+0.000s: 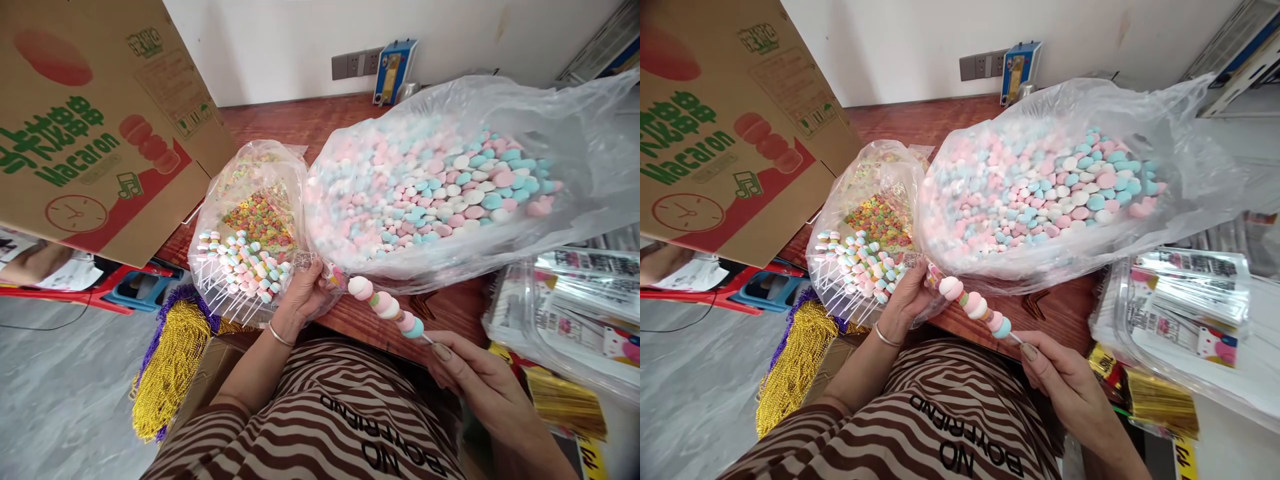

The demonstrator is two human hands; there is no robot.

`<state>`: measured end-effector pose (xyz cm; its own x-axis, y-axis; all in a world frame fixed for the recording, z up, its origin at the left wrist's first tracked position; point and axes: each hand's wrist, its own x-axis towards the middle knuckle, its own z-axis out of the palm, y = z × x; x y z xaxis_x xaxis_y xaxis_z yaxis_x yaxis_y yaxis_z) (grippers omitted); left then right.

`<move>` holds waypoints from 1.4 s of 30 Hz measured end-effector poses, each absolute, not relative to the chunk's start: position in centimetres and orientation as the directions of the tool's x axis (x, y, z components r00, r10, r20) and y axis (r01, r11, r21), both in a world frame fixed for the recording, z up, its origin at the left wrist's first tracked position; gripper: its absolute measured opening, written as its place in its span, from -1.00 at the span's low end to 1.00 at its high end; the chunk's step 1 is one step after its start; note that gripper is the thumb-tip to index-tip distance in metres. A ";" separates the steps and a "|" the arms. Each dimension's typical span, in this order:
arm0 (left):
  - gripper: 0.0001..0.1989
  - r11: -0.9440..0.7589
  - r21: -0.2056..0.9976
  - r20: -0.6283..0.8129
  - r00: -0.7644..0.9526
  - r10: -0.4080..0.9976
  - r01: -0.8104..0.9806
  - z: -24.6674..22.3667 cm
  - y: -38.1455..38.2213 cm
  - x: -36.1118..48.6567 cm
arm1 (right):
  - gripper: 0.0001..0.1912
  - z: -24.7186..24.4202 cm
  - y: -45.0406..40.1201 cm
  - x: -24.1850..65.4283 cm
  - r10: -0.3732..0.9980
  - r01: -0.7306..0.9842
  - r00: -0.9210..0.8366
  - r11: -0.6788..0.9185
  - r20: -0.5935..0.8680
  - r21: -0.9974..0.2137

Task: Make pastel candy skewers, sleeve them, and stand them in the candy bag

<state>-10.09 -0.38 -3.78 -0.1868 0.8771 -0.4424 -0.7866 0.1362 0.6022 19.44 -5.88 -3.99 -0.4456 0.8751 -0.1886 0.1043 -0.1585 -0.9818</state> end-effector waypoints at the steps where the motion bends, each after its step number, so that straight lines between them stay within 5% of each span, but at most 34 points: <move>1: -0.51 0.130 0.601 -0.444 -0.193 0.875 -0.789 -3.9 -0.4 -10.1 | -0.64 -4.0 -5.9 19.5 0.870 0.107 -0.454 -0.159 -0.191 -0.981; 9: -0.46 0.147 0.657 -0.341 -0.117 0.933 -0.740 -3.8 -0.9 -10.1 | -0.60 -3.3 -5.3 18.9 0.873 0.121 -0.464 -0.110 -0.154 -0.987; 13: -0.47 0.139 0.676 -0.324 -0.123 0.938 -0.724 -3.7 -1.0 -10.1 | -0.65 -2.6 -5.2 18.8 0.912 0.280 -0.410 0.095 -0.030 -0.955; 19: -0.47 0.099 0.685 -0.388 -0.246 0.888 -0.722 -3.1 -0.6 -9.9 | -0.75 -1.9 -5.4 18.7 0.855 0.496 -0.364 0.513 0.369 -0.700; 28: -0.58 0.069 0.796 -0.357 -0.375 0.855 -0.601 -2.4 -0.5 -9.5 | -0.65 -2.0 -5.9 18.9 0.751 0.608 -0.424 0.651 0.507 -0.456; 34: -0.55 0.085 0.829 -0.351 -0.396 0.848 -0.553 -2.4 -0.4 -9.2 | -0.80 -1.9 -5.8 18.7 0.821 0.579 -0.357 0.569 0.446 -0.584; 42: -0.63 0.058 0.843 -0.325 -0.421 0.847 -0.534 -3.2 -0.4 -9.7 | -0.69 -2.8 -6.2 18.3 0.927 0.271 -0.365 0.024 -0.080 -0.962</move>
